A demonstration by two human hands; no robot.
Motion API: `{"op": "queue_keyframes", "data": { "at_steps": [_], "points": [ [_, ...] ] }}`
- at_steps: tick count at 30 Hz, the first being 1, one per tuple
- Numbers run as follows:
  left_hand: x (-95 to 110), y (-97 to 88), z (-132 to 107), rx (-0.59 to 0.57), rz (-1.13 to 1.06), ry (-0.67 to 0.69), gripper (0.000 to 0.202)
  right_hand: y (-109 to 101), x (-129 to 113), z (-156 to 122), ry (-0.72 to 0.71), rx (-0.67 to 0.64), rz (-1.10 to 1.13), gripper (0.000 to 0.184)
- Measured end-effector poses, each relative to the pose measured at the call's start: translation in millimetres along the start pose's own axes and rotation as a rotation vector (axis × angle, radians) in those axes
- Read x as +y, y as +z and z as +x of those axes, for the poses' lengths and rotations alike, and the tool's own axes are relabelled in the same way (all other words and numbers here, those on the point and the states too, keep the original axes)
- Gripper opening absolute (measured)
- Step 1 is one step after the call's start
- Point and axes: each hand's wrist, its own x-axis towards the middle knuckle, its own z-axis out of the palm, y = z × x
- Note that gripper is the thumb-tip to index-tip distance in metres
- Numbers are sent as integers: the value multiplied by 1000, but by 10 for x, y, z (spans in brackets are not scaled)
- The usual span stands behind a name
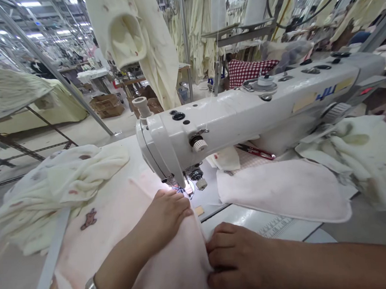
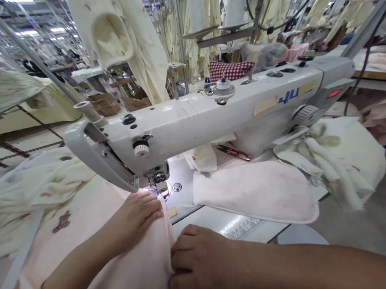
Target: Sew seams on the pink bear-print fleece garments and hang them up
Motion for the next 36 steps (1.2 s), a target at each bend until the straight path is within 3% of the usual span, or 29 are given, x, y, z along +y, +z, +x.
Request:
{"op": "queue_keyframes", "data": {
  "at_steps": [4,6,9,13,17,23,28,31,36],
  "points": [
    [-33,-39,3,65,-151,-107,18,-11,3,6,10,8,6,15],
    [-59,-80,-21,52,-251,-149,7,-16,8,10,20,2,10,17],
    [-75,-147,-43,2,-319,-168,12,-20,12,8,23,-13,8,14],
    [-36,-171,2,-47,-233,-196,7,-17,8,-4,16,-38,12,10],
    [-5,-76,58,-30,-66,-183,18,-19,6,-12,17,-45,17,10],
    [98,48,41,46,19,-266,29,8,14,-20,31,-29,17,10],
    [154,93,4,205,51,-393,16,-40,15,-23,46,-23,91,17],
    [112,162,-8,326,64,-482,12,-191,86,36,142,-5,187,20],
    [163,243,-94,347,1,-376,16,-423,382,298,480,-29,12,18]
  ]
}}
